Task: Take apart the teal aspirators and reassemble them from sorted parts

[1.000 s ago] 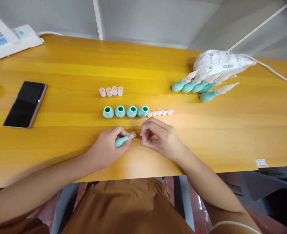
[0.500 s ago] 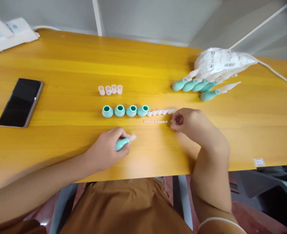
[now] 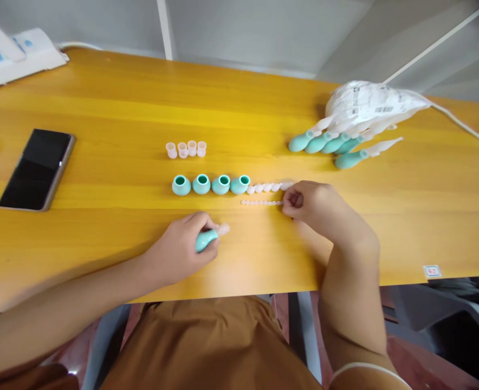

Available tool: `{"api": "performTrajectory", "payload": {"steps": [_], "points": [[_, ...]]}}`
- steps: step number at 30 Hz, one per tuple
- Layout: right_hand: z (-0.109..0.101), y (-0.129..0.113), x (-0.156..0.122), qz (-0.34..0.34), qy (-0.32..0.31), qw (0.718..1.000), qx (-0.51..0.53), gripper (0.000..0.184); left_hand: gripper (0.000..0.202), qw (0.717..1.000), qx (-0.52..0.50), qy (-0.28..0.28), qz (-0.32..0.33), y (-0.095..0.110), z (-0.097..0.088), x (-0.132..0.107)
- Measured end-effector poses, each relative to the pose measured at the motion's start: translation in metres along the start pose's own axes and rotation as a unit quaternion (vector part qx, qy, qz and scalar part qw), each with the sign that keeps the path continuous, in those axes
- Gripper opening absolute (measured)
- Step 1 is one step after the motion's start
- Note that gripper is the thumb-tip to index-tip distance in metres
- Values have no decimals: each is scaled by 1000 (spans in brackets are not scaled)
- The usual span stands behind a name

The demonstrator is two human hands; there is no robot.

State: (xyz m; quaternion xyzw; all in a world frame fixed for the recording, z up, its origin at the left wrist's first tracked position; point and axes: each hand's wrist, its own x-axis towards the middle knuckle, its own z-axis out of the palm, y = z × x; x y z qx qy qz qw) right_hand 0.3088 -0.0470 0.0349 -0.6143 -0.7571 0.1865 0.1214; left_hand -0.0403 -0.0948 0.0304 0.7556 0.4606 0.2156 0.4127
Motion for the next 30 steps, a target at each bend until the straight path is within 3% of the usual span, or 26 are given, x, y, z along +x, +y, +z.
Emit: {"api": "performTrajectory", "payload": {"steps": [4, 9, 10, 12, 15, 19, 22, 26, 30], "points": [[-12, -2, -5, 19, -9, 1000, 20, 11, 10, 1000, -14, 2, 1, 0, 0, 1], [-25, -25, -15, -17, 88, 989, 122, 11, 20, 999, -22, 22, -19, -2, -1, 1], [-22, -34, -16, -50, 83, 982, 160, 11, 20, 999, -24, 19, -16, -3, -1, 0], [-9, -53, -18, -143, 15, 962, 234, 15, 19, 999, -31, 12, -3, -3, -2, 0], [18, -78, -20, -253, -73, 923, 282, 42, 17, 999, -40, 4, 19, -2, -3, -1], [42, -93, -19, -283, 4, 915, 288, 24, 19, 998, -53, 2, 28, -3, -4, -2], [41, -93, -18, -289, 19, 911, 293, 23, 22, 997, -75, 2, 20, -4, -6, -2], [34, -92, -18, -332, 27, 888, 317, 19, 28, 990, -130, -42, 17, -3, -13, 0], [33, -97, -20, -332, 39, 871, 360, 18, 37, 959, -264, -106, -5, 1, -19, 4]]}}
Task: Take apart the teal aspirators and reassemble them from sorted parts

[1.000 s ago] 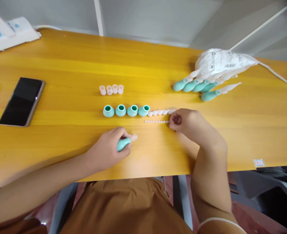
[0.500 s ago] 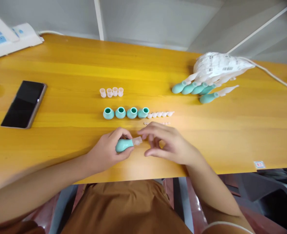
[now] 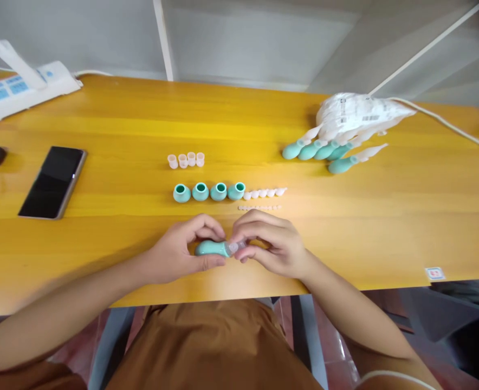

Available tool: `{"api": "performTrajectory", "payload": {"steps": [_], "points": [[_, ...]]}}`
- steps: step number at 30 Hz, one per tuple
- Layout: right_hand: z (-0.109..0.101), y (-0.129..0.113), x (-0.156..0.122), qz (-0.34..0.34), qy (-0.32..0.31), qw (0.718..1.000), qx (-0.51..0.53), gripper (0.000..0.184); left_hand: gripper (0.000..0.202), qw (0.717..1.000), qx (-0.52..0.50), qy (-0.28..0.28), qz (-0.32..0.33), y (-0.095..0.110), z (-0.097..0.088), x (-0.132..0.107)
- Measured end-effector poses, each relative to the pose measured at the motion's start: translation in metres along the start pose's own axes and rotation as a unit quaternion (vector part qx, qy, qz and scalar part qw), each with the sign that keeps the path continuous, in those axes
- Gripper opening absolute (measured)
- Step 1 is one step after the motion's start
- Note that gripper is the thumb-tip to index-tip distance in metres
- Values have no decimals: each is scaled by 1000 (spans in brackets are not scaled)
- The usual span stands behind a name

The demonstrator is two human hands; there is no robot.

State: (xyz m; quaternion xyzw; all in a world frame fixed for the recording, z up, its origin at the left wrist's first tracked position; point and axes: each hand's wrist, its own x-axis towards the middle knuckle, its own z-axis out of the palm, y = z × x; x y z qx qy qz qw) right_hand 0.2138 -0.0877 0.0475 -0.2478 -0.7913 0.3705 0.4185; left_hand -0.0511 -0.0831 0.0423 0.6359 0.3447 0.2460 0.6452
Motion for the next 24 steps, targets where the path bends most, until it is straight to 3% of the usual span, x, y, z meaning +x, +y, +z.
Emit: {"api": "performTrajectory", "payload": {"steps": [5, 8, 9, 10, 11, 13, 14, 16, 18, 21, 24], "points": [[6, -5, 2, 14, 32, 998, 50, 11, 40, 979, -176, -99, -18, 12, -4, 1], [-3, -5, 6, 30, 118, 987, 100, 10, 43, 967, -168, -189, 0, 28, -21, -6], [-10, -5, 9, 37, 145, 983, 105, 11, 39, 977, -113, -179, 23, 35, -30, -10], [-18, -5, 13, 45, 160, 981, 98, 12, 32, 990, -36, -125, 58, 41, -41, -12], [-26, -4, 19, 56, 160, 982, 81, 14, 29, 993, 49, -37, 101, 47, -53, -14], [-44, 1, 35, 76, 138, 987, 26, 15, 38, 958, 221, 137, 123, 54, -79, -15], [-52, 6, 44, 78, 126, 989, -9, 14, 45, 931, 299, 180, 105, 55, -91, -13], [-65, 21, 64, 62, 104, 989, -88, 13, 44, 890, 399, 217, 51, 54, -112, -9], [-72, 43, 83, 43, 69, 983, -167, 13, 40, 873, 437, 215, -5, 51, -125, -4], [-70, 79, 107, 51, -6, 974, -222, 14, 37, 874, 454, 169, -32, 44, -134, 0], [-59, 106, 125, 72, -75, 965, -240, 20, 36, 892, 430, 131, -37, 40, -135, 0]]}}
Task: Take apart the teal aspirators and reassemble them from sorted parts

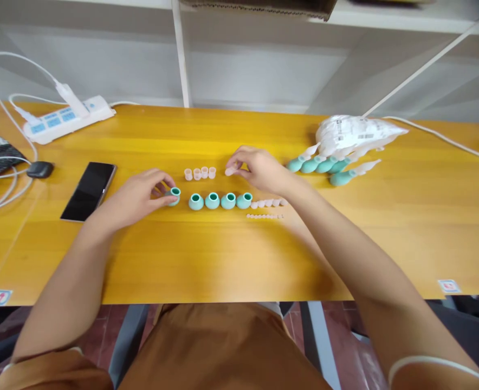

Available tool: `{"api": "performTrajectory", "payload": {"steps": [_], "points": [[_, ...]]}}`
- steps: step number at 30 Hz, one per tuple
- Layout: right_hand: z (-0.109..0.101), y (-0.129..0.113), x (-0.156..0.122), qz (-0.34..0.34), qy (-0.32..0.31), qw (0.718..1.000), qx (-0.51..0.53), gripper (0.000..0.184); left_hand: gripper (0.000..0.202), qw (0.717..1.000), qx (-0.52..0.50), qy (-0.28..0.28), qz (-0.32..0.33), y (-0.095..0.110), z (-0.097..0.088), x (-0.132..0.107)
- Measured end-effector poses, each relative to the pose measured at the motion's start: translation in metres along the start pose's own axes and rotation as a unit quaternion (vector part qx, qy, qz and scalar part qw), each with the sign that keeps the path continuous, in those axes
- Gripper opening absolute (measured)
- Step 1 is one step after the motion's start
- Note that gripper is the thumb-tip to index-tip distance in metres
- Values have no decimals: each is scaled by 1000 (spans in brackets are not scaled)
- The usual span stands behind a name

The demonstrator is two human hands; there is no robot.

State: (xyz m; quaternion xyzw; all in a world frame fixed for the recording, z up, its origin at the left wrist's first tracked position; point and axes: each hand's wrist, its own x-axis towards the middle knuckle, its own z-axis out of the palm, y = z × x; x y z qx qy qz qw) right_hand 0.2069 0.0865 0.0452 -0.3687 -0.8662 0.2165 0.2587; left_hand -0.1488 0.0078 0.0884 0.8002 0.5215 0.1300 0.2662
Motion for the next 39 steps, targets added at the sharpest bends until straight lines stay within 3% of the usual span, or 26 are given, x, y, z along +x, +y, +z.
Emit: {"api": "performTrajectory", "payload": {"steps": [4, 11, 14, 16, 19, 21, 24, 27, 30, 33, 35, 37, 39], "points": [[14, 8, 19, -1, -54, 998, -38, 29, 36, 999, -25, -22, -4, 2, 3, -3], [20, 14, 25, -15, -84, 996, -16, 33, 35, 995, -85, -50, -6, 9, 9, -4], [18, 9, 18, -13, -67, 997, -30, 49, 33, 994, -94, -53, -14, 10, 12, -3], [7, 1, 9, -27, -18, 998, -55, 54, 33, 993, -102, -45, -24, 11, 14, -3], [-26, -11, -16, -47, 82, 991, -95, 44, 33, 994, -100, -31, -22, 10, 17, -2], [-55, -10, -37, -19, 154, 979, -135, 38, 32, 997, -77, -29, -9, 10, 18, -3], [-91, 9, -69, 58, 246, 945, -209, 31, 32, 999, -38, -14, 11, 8, 19, -4], [-105, 39, -89, 115, 222, 939, -235, 31, 37, 999, -31, -12, 21, 8, 17, -5], [-100, 60, -93, 143, 162, 948, -234, 28, 50, 999, -33, -11, 23, 11, 13, -5], [-91, 60, -89, 143, 148, 952, -227, 16, 54, 996, -59, 57, 43, 15, 13, -8], [-91, 47, -86, 122, 163, 955, -215, 13, 41, 977, -98, 170, 85, 17, 17, -11], [-94, 24, -87, 102, 200, 955, -196, 11, 25, 938, -103, 306, 127, 18, 24, -16], [-96, -8, -92, 98, 250, 949, -167, 15, 27, 904, -66, 396, 146, 21, 33, -21]]}}
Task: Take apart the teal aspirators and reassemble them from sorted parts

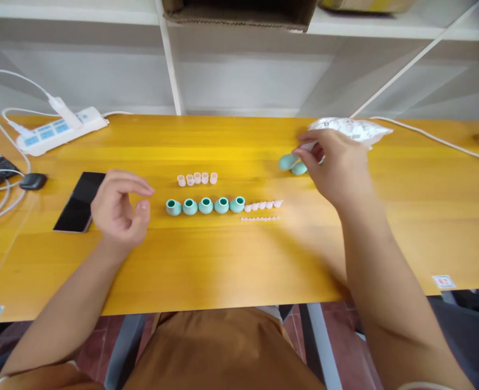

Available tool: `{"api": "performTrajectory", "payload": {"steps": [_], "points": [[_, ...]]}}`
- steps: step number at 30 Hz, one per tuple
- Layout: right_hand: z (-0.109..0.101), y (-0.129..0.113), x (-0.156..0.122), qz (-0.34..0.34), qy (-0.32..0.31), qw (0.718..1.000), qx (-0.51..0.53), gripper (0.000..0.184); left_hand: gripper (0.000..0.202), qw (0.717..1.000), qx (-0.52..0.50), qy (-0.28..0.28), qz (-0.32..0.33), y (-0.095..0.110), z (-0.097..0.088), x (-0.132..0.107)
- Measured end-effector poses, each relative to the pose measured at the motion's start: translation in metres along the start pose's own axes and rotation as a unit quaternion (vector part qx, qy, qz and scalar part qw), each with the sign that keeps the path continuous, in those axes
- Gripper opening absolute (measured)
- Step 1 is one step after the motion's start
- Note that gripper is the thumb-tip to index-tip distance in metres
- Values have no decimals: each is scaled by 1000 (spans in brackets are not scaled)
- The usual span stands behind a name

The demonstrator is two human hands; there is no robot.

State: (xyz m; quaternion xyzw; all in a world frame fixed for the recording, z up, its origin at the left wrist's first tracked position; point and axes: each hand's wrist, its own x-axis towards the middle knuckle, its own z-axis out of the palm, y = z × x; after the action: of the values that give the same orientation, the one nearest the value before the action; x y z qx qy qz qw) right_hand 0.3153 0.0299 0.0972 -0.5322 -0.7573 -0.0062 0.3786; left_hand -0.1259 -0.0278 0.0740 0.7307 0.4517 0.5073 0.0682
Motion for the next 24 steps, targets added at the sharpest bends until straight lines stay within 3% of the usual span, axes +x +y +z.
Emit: {"api": "performTrajectory", "payload": {"steps": [2, 3, 4, 6, 8, 10, 11, 13, 15, 17, 19, 24], "points": [[-11, -33, -12, 29, 43, 996, 70, 14, 29, 999, -6, -11, 33, 8, 5, -9], [-14, -51, -20, 50, 52, 987, 146, 12, 21, 996, -45, -60, 52, 14, 8, -13], [-12, -68, -29, 71, 26, 968, 238, 12, 8, 984, -101, -129, 72, 21, 12, -18], [-1, -98, -49, 106, -91, 911, 387, 15, 16, 952, -215, -204, 73, 35, 22, -26], [21, -118, -68, 129, -173, 853, 475, 18, 26, 888, -304, -344, -23, 46, 34, -35], [45, -127, -84, 136, -200, 820, 519, 16, 41, 786, -373, -464, -167, 53, 45, -45], [56, -128, -91, 133, -201, 816, 525, 16, 46, 728, -407, -501, -231, 55, 49, -50], [72, -124, -99, 120, -170, 836, 508, 23, 54, 646, -470, -505, -327, 54, 56, -58], [80, -117, -105, 78, -115, 876, 462, 35, 56, 606, -509, -486, -371, 52, 60, -62], [80, -112, -108, 1, -69, 915, 397, 44, 55, 590, -531, -467, -390, 48, 61, -63], [78, -111, -110, -76, -50, 936, 341, 50, 56, 577, -543, -460, -401, 45, 61, -62], [73, -115, -113, -143, -67, 942, 295, 58, 58, 550, -555, -474, -406, 42, 62, -60]]}}
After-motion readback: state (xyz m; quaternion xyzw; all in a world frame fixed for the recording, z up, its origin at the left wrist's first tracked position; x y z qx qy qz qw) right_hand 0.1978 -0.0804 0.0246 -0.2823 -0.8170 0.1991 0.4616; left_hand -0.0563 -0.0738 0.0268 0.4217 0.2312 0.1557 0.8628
